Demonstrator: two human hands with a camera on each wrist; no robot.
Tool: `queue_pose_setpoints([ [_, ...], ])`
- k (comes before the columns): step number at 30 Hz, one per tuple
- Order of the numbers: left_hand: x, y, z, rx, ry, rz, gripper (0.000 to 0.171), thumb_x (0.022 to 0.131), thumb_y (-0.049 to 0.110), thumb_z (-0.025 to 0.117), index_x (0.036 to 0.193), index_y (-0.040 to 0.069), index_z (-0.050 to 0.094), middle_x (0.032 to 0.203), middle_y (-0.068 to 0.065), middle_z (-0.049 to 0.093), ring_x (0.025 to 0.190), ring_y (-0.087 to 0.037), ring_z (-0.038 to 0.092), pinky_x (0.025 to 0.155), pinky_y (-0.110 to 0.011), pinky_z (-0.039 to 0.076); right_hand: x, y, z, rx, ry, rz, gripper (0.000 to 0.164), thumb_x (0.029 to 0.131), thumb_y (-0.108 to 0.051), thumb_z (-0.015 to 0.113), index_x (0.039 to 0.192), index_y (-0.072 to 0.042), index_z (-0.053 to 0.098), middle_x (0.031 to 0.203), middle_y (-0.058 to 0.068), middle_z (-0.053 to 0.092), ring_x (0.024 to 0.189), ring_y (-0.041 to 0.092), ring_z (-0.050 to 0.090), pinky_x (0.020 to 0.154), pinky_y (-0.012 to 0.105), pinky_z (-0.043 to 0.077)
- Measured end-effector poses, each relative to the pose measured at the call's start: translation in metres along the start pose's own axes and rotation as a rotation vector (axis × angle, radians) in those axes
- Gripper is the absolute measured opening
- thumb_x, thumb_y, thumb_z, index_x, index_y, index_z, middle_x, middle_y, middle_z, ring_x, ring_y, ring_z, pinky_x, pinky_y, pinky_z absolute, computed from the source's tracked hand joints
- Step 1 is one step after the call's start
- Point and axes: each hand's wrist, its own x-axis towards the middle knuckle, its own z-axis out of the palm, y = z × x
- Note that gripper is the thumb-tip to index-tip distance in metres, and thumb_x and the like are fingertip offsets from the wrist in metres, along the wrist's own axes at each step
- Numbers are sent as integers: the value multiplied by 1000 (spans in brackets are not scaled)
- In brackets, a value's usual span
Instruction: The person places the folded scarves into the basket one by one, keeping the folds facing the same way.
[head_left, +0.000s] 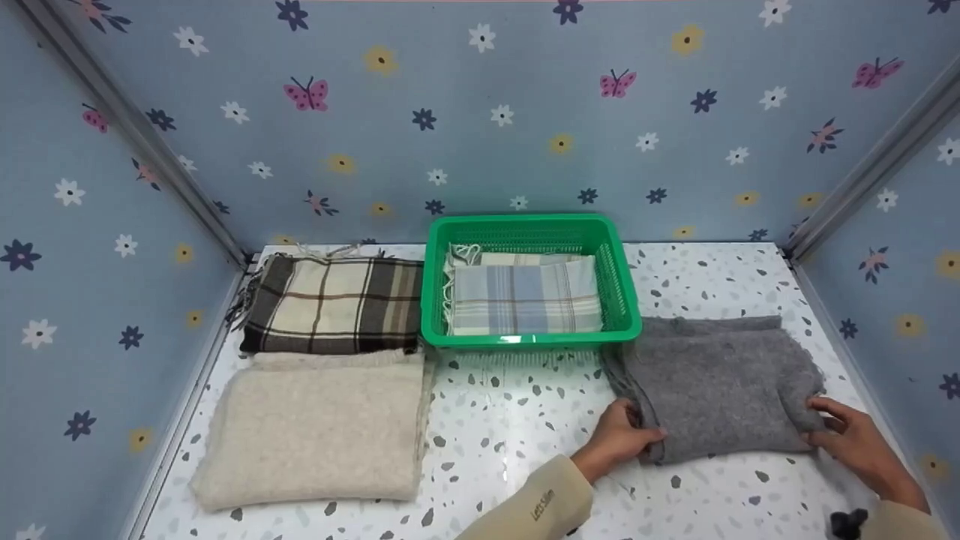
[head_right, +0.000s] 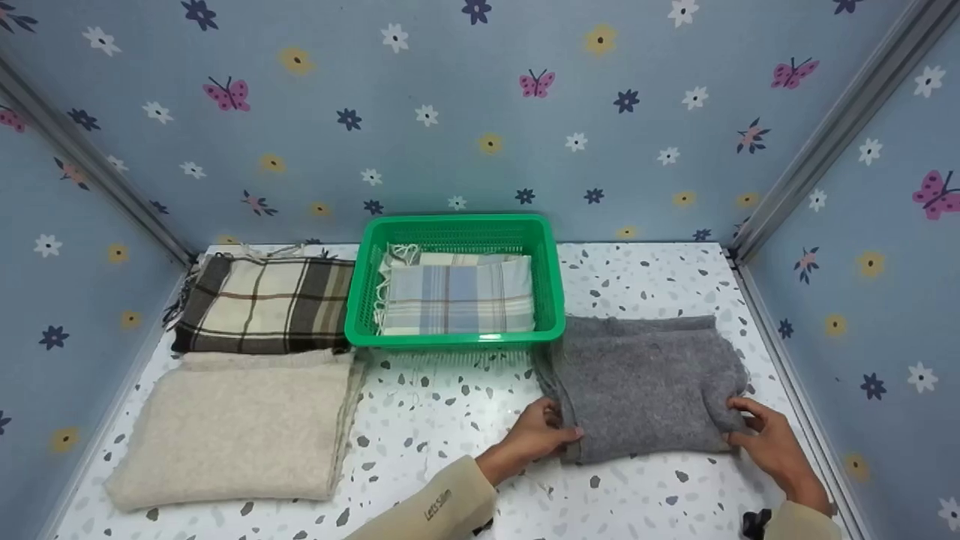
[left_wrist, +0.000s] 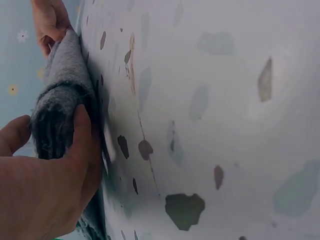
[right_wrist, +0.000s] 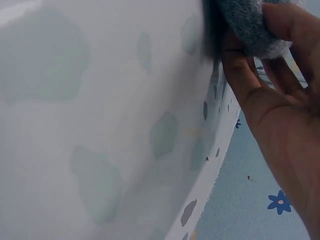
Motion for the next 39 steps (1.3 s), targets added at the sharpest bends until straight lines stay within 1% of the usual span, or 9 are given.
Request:
queue_pose_setpoints([
  [2, -1, -1, 1, 27, 15, 18, 32, 89, 5, 82, 114, 3, 61, 99, -4, 60, 89, -12, 56, 79, -30, 51, -1, 1, 3, 1, 21, -13, 61, 97, 4, 69, 149, 18, 40, 147, 29, 41, 98, -27, 42, 76, 31, 59],
  [7, -3, -3, 2, 104, 37, 46, 36, 89, 5, 82, 118, 2, 60, 104, -4, 61, 96, -14, 57, 87, -33, 51, -2, 1, 6, -44, 73, -12, 66, 97, -6, 76, 148, 16, 42, 135, -3, 50, 98, -24, 45, 76, 29, 58],
  [10, -3, -3, 2, 130, 43, 56, 36, 89, 4, 82, 118, 2, 60, 104, -4, 61, 95, -14, 57, 86, -33, 51, -1, -4, 4, -101, 66, 30, 72, 102, -21, 73, 152, 16, 36, 140, 19, 53, 113, 5, 59, 83, 35, 56],
  [14, -3, -3, 2, 169, 54, 55, 38, 89, 3, 82, 120, 2, 61, 105, -4, 62, 96, -14, 57, 87, -33, 51, 4, -13, 3, -144, 70, 112, 76, 110, -43, 57, 153, 15, 34, 153, 43, 33, 125, 47, 51, 86, 45, 54],
  [19, -3, -4, 3, 231, 67, 55, 43, 87, 2, 81, 124, 2, 60, 107, -4, 62, 98, -15, 60, 90, -33, 52, 9, -18, 6, -187, 143, 126, 69, 111, -43, 51, 147, 14, 38, 150, 45, 36, 115, 46, 59, 79, 44, 56],
  [23, -4, -7, 5, 264, 92, 61, 48, 85, 2, 84, 127, 2, 60, 110, -5, 65, 104, -19, 63, 94, -34, 53, 13, -21, 6, -234, 157, 117, 72, 109, -33, 59, 152, 16, 27, 149, 50, 31, 133, 66, 37, 83, 51, 54],
  [27, -6, -10, 3, 286, 101, 89, 50, 83, 2, 85, 127, 2, 61, 113, -7, 68, 109, -21, 65, 98, -34, 53, 16, -25, 3, -304, 109, 121, 76, 106, -29, 64, 151, 19, 26, 146, 52, 33, 132, 69, 36, 78, 52, 56],
  [32, -10, -13, -3, 295, 103, 109, 56, 81, 2, 84, 132, 1, 59, 123, -13, 70, 119, -27, 66, 105, -36, 51, 19, -31, 1, -355, 24, 114, 81, 103, -30, 68, 147, 24, 27, 143, 53, 37, 131, 70, 36, 92, 65, 51],
  [39, -13, -14, -11, 314, 73, 78, 71, 81, 0, 82, 145, -3, 52, 143, -21, 62, 136, -34, 58, 115, -42, 45, 19, -37, 5, -368, -19, 103, 72, 98, -27, 74, 138, 22, 40, 137, 53, 43, 125, 70, 44, 79, 55, 57],
])
